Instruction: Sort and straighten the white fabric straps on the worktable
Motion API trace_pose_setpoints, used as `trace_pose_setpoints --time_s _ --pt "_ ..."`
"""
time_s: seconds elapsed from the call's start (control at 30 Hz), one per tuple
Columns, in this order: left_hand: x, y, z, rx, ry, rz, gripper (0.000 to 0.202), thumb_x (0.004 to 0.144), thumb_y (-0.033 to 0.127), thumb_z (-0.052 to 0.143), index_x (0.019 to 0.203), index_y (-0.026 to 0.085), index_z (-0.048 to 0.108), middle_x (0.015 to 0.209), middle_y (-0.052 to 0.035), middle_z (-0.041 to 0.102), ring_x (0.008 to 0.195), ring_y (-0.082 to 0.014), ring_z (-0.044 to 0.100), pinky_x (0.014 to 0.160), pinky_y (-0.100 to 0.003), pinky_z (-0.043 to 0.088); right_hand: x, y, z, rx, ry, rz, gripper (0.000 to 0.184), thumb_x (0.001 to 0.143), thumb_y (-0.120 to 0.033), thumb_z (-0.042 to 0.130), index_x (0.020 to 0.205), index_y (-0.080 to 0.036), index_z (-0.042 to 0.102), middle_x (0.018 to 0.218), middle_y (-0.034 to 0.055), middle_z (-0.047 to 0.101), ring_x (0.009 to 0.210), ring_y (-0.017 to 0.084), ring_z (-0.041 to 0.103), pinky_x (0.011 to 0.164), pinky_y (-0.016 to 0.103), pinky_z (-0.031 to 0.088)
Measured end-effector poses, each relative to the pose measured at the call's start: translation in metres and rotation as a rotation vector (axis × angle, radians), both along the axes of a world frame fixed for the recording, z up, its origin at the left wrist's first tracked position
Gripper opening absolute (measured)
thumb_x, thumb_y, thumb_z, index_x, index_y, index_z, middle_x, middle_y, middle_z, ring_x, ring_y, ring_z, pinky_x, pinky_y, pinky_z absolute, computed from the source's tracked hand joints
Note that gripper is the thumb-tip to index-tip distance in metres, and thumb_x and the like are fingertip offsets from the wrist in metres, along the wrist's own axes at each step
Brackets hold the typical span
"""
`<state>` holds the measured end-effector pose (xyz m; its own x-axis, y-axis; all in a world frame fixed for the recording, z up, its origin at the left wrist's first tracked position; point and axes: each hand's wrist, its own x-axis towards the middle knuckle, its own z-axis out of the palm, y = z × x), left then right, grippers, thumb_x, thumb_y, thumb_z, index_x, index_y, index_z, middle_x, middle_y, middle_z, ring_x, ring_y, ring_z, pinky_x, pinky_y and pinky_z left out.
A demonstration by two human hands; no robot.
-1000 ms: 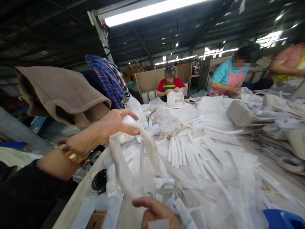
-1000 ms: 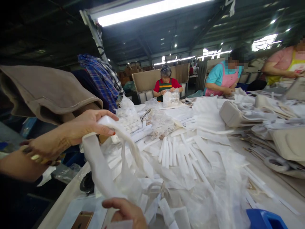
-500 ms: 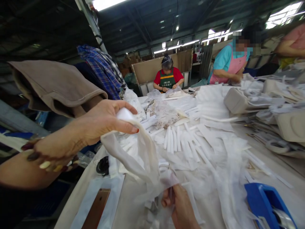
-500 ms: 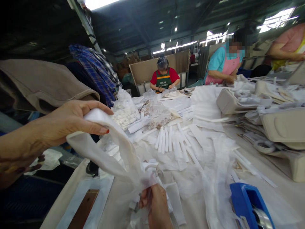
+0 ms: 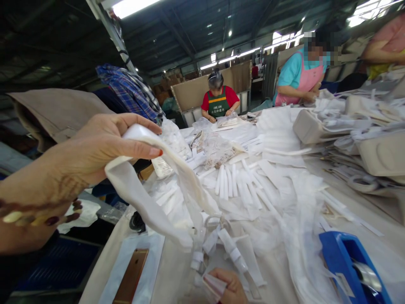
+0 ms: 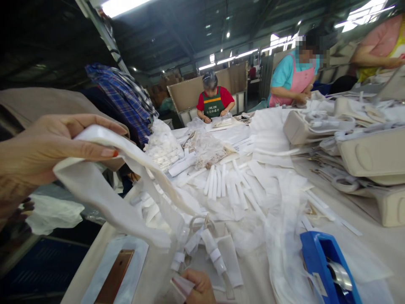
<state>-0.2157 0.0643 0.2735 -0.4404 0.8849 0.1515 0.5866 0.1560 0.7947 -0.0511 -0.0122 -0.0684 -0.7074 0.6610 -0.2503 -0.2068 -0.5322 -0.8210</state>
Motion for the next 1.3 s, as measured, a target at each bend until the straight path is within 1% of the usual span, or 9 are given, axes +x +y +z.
trace_pose_setpoints --time_s 0.07,0.13,0.2,0.27,0.43,0.6,0.77,1.07,1.3 --pt "0.003 -0.001 0.003 0.024 -0.018 0.02 0.067 0.028 0.021 0.082 0.093 0.011 0.067 0.07 -0.0052 0.066 0.059 -0.0232 0.064 0.048 -0.026 0.049 0.0 0.002 0.005 0.121 -0.017 -0.034 0.049 0.077 -0.064 0.053 0.063 -0.018 0.064 0.048 -0.004 0.038 0.041 0.007 0.03 0.04 0.02 0.023" --pt "0.003 -0.001 0.004 0.019 -0.011 0.023 0.068 0.028 0.022 0.082 0.093 0.011 0.067 0.073 -0.0057 0.066 0.061 -0.0234 0.064 0.049 -0.027 0.049 -0.001 0.004 0.009 0.399 -0.029 -0.167 0.046 0.085 -0.057 0.045 0.078 -0.02 0.071 0.062 0.0012 0.051 0.051 0.011 0.046 0.045 0.022 0.036" --pt "0.002 -0.002 0.004 0.011 -0.014 0.018 0.066 0.03 0.023 0.082 0.093 0.012 0.067 0.077 -0.0063 0.068 0.062 -0.0239 0.064 0.05 -0.029 0.051 -0.006 0.007 0.015 0.72 -0.102 -0.39 0.033 0.089 -0.043 0.045 0.094 -0.025 0.072 0.092 0.0071 0.059 0.075 0.016 0.057 0.066 0.027 0.049" --pt "-0.001 -0.004 0.001 -0.007 -0.034 -0.009 0.063 0.033 0.023 0.083 0.093 0.014 0.066 0.077 -0.0062 0.069 0.061 -0.023 0.064 0.05 -0.029 0.052 -0.013 0.012 0.022 0.91 -0.179 -0.531 0.028 0.09 -0.03 0.047 0.107 -0.03 0.069 0.116 0.008 0.055 0.098 0.02 0.055 0.085 0.033 0.049" --pt "-0.005 -0.006 -0.006 -0.073 -0.059 -0.091 0.059 0.042 0.026 0.085 0.096 0.018 0.063 0.068 -0.0028 0.067 0.051 -0.0212 0.061 0.043 -0.027 0.047 -0.038 0.035 0.046 1.25 -0.184 -0.505 0.045 0.087 -0.018 0.049 0.129 -0.032 0.052 0.131 0.0104 0.048 0.122 0.025 0.046 0.097 0.042 0.046" --pt "-0.011 -0.003 -0.007 -0.107 -0.064 -0.079 0.057 0.044 0.027 0.084 0.096 0.018 0.061 0.066 0.0008 0.064 0.054 -0.0174 0.059 0.047 -0.024 0.045 -0.042 0.057 0.061 1.152 -0.158 -0.535 0.037 0.088 -0.014 0.042 0.119 -0.021 0.059 0.114 0.01 0.063 0.108 0.019 0.058 0.093 0.032 0.048" --pt "-0.037 0.0 -0.017 -0.236 -0.081 -0.066 0.057 0.04 0.026 0.081 0.092 0.02 0.061 0.063 0.0015 0.062 0.059 -0.0209 0.061 0.05 -0.027 0.046 0.002 0.09 0.072 1.003 -0.252 -0.553 0.025 0.089 -0.025 0.044 0.085 -0.019 0.068 0.078 0.0036 0.067 0.072 0.014 0.063 0.065 0.021 0.049" --pt "-0.059 -0.004 -0.045 -0.385 -0.012 -0.105 0.055 0.039 0.029 0.078 0.09 0.017 0.062 0.063 0.001 0.061 0.059 -0.0214 0.058 0.048 -0.027 0.047 0.086 0.154 0.095 1.24 -0.628 -0.649 0.026 0.075 -0.032 0.042 0.076 -0.023 0.066 0.083 0.0055 0.07 0.079 0.019 0.066 0.067 0.026 0.05" --pt "-0.069 -0.006 -0.052 -0.361 -0.092 -0.104 0.056 0.039 0.028 0.081 0.09 0.015 0.061 0.064 -0.0019 0.063 0.056 -0.0198 0.056 0.047 -0.026 0.046 0.103 0.162 0.117 1.091 -0.932 -0.609 0.028 0.068 -0.037 0.035 0.072 -0.024 0.059 0.084 0.0074 0.071 0.078 0.026 0.067 0.072 0.038 0.052"
